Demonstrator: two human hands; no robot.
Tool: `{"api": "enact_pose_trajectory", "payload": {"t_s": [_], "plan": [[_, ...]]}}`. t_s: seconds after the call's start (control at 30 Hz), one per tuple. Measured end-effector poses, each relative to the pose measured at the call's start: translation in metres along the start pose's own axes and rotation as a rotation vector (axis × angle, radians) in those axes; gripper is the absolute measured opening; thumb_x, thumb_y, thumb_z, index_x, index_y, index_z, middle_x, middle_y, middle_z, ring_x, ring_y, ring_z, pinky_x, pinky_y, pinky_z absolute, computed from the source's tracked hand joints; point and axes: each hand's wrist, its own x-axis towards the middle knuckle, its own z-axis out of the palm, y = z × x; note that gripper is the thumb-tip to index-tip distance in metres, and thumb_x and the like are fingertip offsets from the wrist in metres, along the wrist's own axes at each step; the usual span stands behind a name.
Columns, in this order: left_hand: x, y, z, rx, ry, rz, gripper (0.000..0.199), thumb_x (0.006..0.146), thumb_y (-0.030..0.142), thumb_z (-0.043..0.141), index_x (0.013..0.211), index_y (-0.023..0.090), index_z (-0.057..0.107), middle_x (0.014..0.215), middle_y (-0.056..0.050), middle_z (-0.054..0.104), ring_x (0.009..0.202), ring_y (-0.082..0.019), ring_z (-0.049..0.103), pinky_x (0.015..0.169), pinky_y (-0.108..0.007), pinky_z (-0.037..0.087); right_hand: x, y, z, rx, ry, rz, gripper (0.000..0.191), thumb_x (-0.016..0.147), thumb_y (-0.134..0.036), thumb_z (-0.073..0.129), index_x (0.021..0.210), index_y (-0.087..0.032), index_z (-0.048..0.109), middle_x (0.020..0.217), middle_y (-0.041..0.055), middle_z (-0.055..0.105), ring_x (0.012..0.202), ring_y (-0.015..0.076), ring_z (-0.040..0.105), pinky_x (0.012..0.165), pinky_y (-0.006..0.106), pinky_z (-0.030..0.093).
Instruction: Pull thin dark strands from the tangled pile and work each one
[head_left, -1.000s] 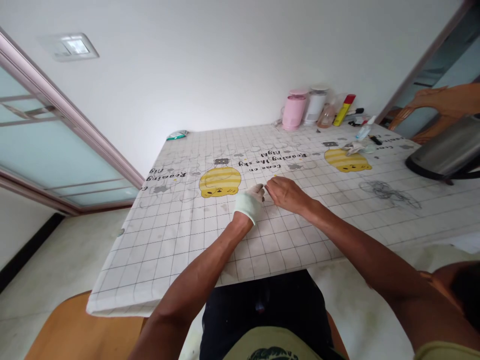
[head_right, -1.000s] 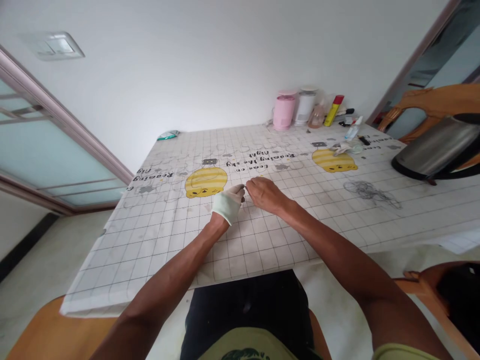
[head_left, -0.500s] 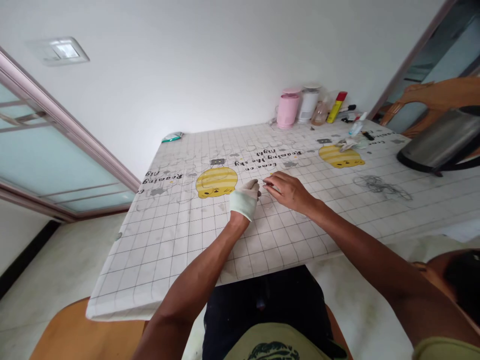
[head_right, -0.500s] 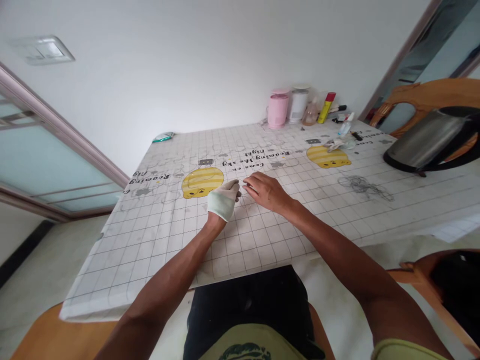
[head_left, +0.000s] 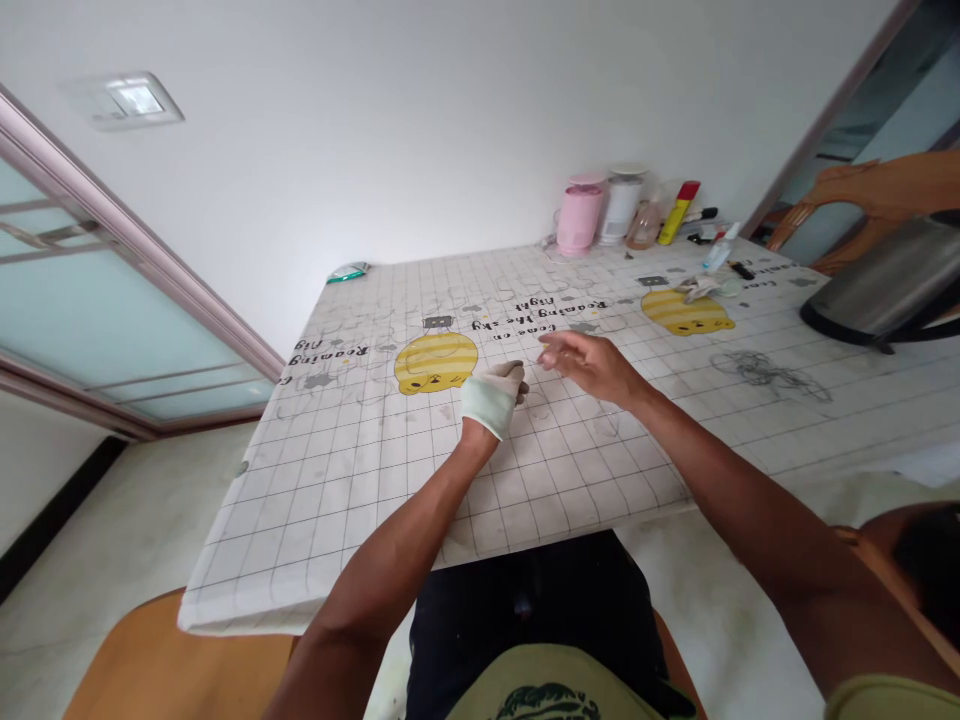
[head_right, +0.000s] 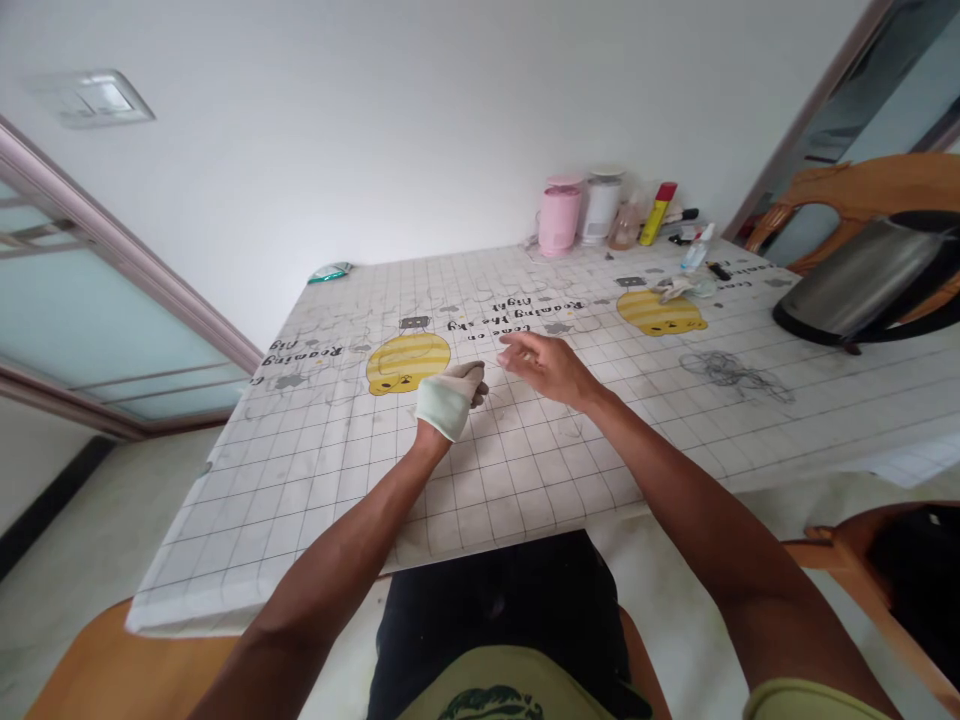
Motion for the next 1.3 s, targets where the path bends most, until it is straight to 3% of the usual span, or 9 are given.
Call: {"api": "enact_pose_trajectory", "payload": {"t_s": [0.13,0.27,0.47,0.6,0.73,0.83,1.0,1.17,1.3], "plan": [[0.000,0.000,0.002,0.064,0.042,0.002,0.037,0.098,0.028,0.055,0.125,0.017,0.078,0.075,-0.001,0.070,0.062,-0.012,0.060,0.063,-0.023,0.050,-0.001,-0.002,0.002,0.062,0.026,0.050,0.039,0.102,-0.054,0.064,0.123,-0.023,0.074,0.110,0.0094,0.081,0.098,0.0251,0.076,0.078,0.037,0.060],[-0.003,0.003,0.001,0.124,0.048,0.033,0.033,0.097,0.027,0.055,0.117,0.018,0.080,0.074,-0.001,0.070,0.064,-0.012,0.062,0.064,-0.023,0.050,0.002,-0.007,0.015,-0.158,0.017,-0.065,0.024,0.094,-0.037,0.075,0.113,-0.023,0.078,0.107,0.0067,0.081,0.093,0.0227,0.075,0.083,0.038,0.060],[-0.006,0.007,0.001,0.163,-0.008,0.052,0.031,0.097,0.028,0.053,0.107,0.019,0.081,0.073,-0.001,0.070,0.062,-0.012,0.061,0.061,-0.022,0.048,0.007,-0.001,0.025,-0.325,0.015,-0.205,0.021,0.101,-0.026,0.061,0.104,-0.025,0.082,0.100,0.0034,0.082,0.086,0.0206,0.075,0.078,0.035,0.056],[-0.004,0.007,0.000,0.135,-0.017,0.053,0.035,0.098,0.033,0.056,0.119,0.016,0.077,0.087,-0.005,0.074,0.068,-0.014,0.065,0.065,-0.024,0.050,0.007,0.005,0.023,-0.300,0.099,-0.141,0.022,0.098,-0.025,0.061,0.105,-0.026,0.083,0.088,0.0017,0.081,0.076,0.0199,0.074,0.073,0.034,0.055],[0.000,0.002,0.001,0.143,-0.148,0.096,0.035,0.100,0.042,0.055,0.110,0.017,0.078,0.101,-0.007,0.076,0.080,-0.016,0.071,0.067,-0.024,0.052,0.009,0.005,0.016,-0.194,0.148,-0.052,0.021,0.099,-0.032,0.063,0.102,-0.026,0.083,0.079,0.0006,0.078,0.066,0.0182,0.071,0.062,0.032,0.054],[0.002,-0.003,0.005,0.108,-0.190,0.012,0.042,0.096,0.039,0.064,0.128,0.013,0.073,0.103,-0.010,0.077,0.082,-0.018,0.072,0.066,-0.025,0.053,0.010,0.000,0.009,-0.108,0.163,-0.010,0.020,0.098,-0.036,0.066,0.099,-0.025,0.083,0.077,0.0012,0.077,0.063,0.0175,0.069,0.060,0.032,0.054],[0.007,-0.010,0.010,0.113,-0.187,-0.077,0.071,0.090,0.030,0.067,0.155,0.005,0.053,0.104,-0.013,0.078,0.065,-0.014,0.065,0.058,-0.025,0.050,0.008,-0.001,0.001,0.046,0.139,0.055,0.030,0.095,-0.050,0.070,0.097,-0.023,0.082,0.076,0.0035,0.077,0.063,0.0180,0.069,0.060,0.033,0.058],[0.010,-0.012,0.006,0.147,-0.044,-0.097,0.076,0.090,0.030,0.066,0.159,0.005,0.048,0.109,-0.014,0.078,0.066,-0.015,0.066,0.062,-0.027,0.050,0.005,0.005,-0.002,0.161,0.098,0.070,0.037,0.092,-0.057,0.073,0.098,-0.021,0.081,0.073,0.0039,0.075,0.064,0.0178,0.068,0.062,0.034,0.060],[0.009,-0.009,0.000,0.182,0.102,-0.021,0.061,0.091,0.033,0.066,0.147,0.009,0.062,0.119,-0.015,0.077,0.078,-0.017,0.068,0.069,-0.027,0.051,0.003,0.003,-0.002,0.172,0.099,0.056,0.036,0.093,-0.056,0.073,0.101,-0.023,0.082,0.075,0.0035,0.075,0.065,0.0175,0.067,0.065,0.035,0.060]]}}
